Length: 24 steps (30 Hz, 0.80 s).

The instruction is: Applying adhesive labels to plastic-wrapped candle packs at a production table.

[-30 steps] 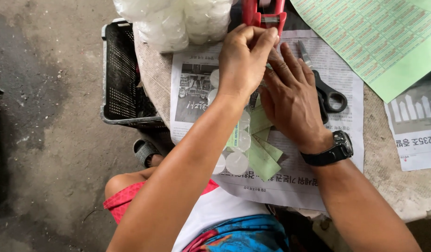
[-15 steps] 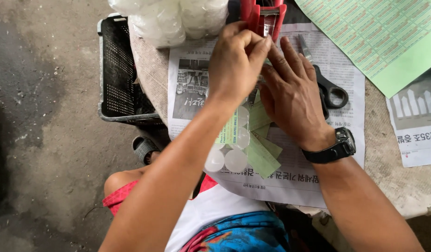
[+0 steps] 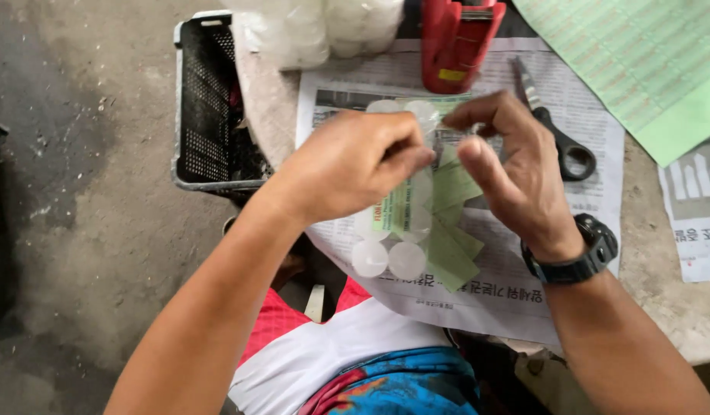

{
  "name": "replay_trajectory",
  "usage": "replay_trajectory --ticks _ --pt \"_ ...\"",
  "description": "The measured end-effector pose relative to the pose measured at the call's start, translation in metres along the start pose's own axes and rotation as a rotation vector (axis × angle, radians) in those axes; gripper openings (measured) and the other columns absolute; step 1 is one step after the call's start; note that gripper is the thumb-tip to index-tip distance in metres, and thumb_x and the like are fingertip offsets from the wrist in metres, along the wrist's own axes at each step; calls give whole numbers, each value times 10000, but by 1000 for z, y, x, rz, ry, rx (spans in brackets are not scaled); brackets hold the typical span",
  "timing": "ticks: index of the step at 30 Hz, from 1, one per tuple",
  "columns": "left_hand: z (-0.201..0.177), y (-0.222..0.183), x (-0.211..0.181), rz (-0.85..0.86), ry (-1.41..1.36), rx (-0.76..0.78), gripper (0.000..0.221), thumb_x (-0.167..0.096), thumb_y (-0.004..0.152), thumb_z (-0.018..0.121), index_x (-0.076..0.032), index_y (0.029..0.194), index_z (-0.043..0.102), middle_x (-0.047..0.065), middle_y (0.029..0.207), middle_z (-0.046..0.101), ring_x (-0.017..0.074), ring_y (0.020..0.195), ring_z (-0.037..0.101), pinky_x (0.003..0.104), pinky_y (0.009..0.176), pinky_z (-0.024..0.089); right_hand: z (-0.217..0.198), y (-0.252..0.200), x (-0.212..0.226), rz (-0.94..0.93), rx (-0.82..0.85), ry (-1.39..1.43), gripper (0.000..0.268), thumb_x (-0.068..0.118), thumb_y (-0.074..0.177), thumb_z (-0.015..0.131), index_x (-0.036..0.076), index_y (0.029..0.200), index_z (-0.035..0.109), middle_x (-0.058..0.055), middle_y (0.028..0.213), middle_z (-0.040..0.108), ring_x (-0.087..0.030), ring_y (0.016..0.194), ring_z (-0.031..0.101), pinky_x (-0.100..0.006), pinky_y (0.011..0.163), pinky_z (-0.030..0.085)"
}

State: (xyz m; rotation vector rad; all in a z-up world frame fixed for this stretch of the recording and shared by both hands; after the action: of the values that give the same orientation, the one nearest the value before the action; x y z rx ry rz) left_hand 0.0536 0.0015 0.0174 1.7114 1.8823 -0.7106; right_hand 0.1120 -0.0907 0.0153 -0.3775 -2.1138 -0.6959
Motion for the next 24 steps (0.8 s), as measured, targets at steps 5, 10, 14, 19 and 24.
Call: replay_trajectory --ticks 5,10,14,19,24 --pt "9 -5 7 -88 73 70 204 -285 824 489 -141 681 471 3 537 532 211 517 488 370 467 315 14 -5 -7 114 85 33 352 407 826 452 62 787 514 -24 743 531 -114 659 489 -242 596 393" --pt "5 -14 21 -111 -92 3 94 -203 765 527 -126 741 575 -21 643 632 151 611 568 304 559 397 17 -7 -18 247 134 -18 203 251 851 535 69 761 534 -4 714 539 -105 653 478 -245 598 385" --pt "7 -21 31 -196 -124 16 112 -211 765 537 -129 716 595 -35 618 604 121 593 535 279 573 393 27 -6 -7 219 228 39 356 307 877 327 63 787 570 -18 773 592 -125 737 552 -260 699 408" --pt "6 -27 31 -281 -138 45 118 -210 754 535 -137 688 601 -40 594 606 109 585 528 278 568 395 31 -8 -11 190 234 -10 412 486 775 432 91 761 549 17 721 552 -86 655 466 -239 615 363" --pt "5 -30 39 -270 -144 -7 145 -242 753 581 -131 662 562 -44 615 593 107 578 512 273 548 386 30 -10 -18 263 276 -112 148 236 825 543 101 787 589 38 746 594 -88 638 481 -238 609 377"
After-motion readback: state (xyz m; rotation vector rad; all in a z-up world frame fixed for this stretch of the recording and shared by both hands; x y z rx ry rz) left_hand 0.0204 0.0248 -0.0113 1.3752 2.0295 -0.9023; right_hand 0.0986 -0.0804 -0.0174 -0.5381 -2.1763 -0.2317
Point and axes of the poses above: each hand's wrist, its own y-axis towards the middle knuckle, its own z-axis out of the palm, x = y × z, the point moved 8 cm from there along y, towards the middle knuckle
